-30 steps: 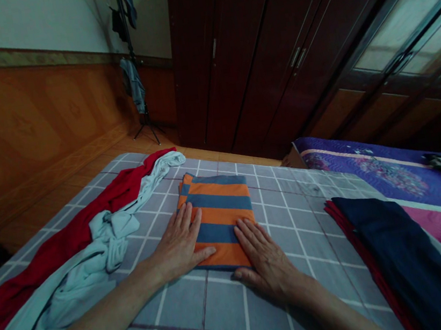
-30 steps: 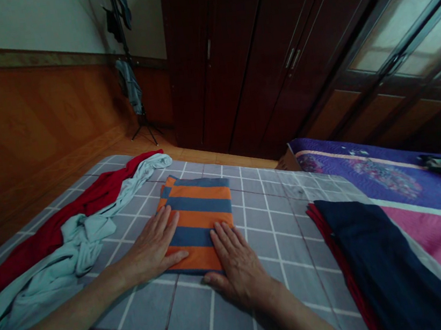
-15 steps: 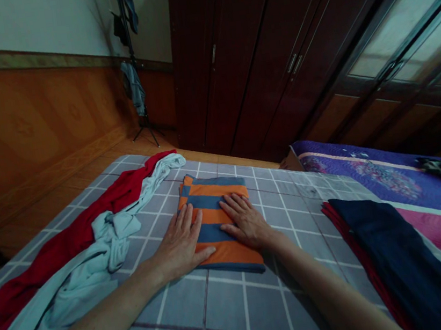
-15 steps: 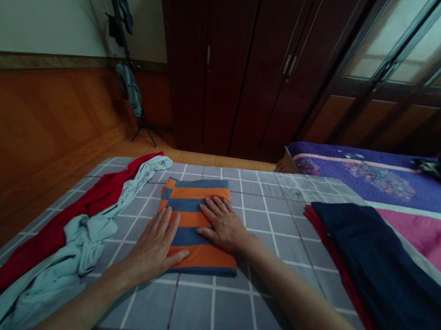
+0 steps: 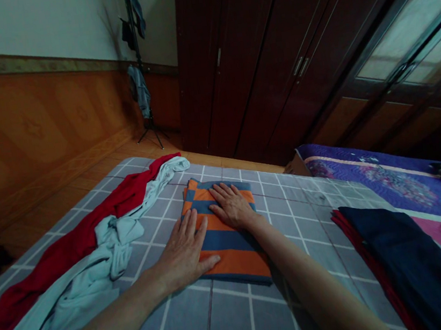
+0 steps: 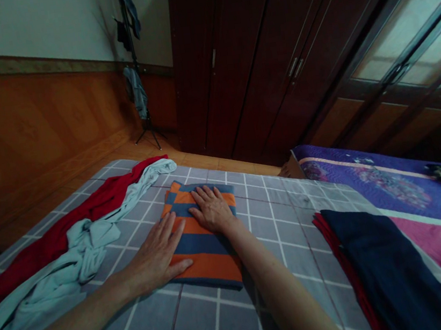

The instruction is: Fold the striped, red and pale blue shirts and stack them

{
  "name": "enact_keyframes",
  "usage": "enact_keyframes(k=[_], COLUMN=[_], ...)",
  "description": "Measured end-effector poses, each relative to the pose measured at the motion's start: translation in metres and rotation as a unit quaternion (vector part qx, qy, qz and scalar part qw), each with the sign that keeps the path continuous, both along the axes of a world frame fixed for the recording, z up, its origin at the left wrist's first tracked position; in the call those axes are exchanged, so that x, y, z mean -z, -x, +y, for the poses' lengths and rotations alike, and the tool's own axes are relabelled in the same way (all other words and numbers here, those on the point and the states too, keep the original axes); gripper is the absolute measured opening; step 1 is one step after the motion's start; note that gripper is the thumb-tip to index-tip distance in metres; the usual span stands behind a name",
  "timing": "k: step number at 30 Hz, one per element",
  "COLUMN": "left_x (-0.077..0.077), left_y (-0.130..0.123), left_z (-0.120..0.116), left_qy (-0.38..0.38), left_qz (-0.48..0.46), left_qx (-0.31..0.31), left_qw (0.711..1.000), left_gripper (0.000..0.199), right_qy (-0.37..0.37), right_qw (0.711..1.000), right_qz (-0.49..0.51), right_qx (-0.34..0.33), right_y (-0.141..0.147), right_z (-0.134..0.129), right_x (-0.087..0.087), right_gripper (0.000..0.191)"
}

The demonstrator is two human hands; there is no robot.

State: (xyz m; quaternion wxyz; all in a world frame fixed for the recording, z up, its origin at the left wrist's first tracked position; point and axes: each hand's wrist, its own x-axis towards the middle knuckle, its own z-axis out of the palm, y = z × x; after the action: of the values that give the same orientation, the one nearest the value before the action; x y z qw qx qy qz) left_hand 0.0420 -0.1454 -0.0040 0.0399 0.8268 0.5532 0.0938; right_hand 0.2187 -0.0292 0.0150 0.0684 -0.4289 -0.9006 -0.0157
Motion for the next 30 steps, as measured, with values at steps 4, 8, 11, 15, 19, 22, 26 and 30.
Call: enact_keyframes(k=[4, 8, 11, 15, 19, 22, 26, 30], left_x=[-0.002, 0.005, 0.008, 0.004, 0.003, 0.006, -0.003, -0.020], left_y=[0.000, 0.001, 0.001, 0.001, 0.004, 0.009, 0.020, 0.025], left_z=[-0.001, 0.000, 0.001, 0.000, 0.006, 0.015, 0.024, 0.023], left_qy=[0.022, 0.004, -0.016, 0.011, 0.011, -0.044, -0.060, 0.003], left_qz=[0.005, -0.005, -0.019, -0.036, -0.116, -0.188, -0.159, -0.124], left_qx=[-0.001, 0.002, 0.004, 0.001, -0.016, -0.083, -0.158, -0.182], left_qw=[1.000, 1.000, 1.000, 0.999, 0.993, 0.978, 0.973, 0.975], left_gripper=[0.084, 0.084, 0.084, 0.084, 0.074, 0.059, 0.047, 0.043], right_qy=[-0.011, -0.020, -0.025, -0.007, -0.009, -0.009, 0.001, 0.026], right_qw=[0.996, 0.988, 0.991, 0.990, 0.972, 0.960, 0.945, 0.931], right_qz=[0.004, 0.006, 0.017, 0.079, 0.120, 0.156, 0.210, 0.270], right_qx=[0.088, 0.155, 0.133, 0.121, 0.201, 0.233, 0.252, 0.244], right_y=[-0.027, -0.039, -0.035, -0.034, -0.051, -0.061, -0.062, -0.061], right_z=[0.025, 0.025, 0.016, 0.017, 0.031, 0.038, 0.041, 0.032], right_x=[0.004, 0.005, 0.007, 0.012, 0.020, 0.026, 0.029, 0.028], right_gripper=[0.065, 0.072, 0.071, 0.065, 0.061, 0.069, 0.072, 0.073])
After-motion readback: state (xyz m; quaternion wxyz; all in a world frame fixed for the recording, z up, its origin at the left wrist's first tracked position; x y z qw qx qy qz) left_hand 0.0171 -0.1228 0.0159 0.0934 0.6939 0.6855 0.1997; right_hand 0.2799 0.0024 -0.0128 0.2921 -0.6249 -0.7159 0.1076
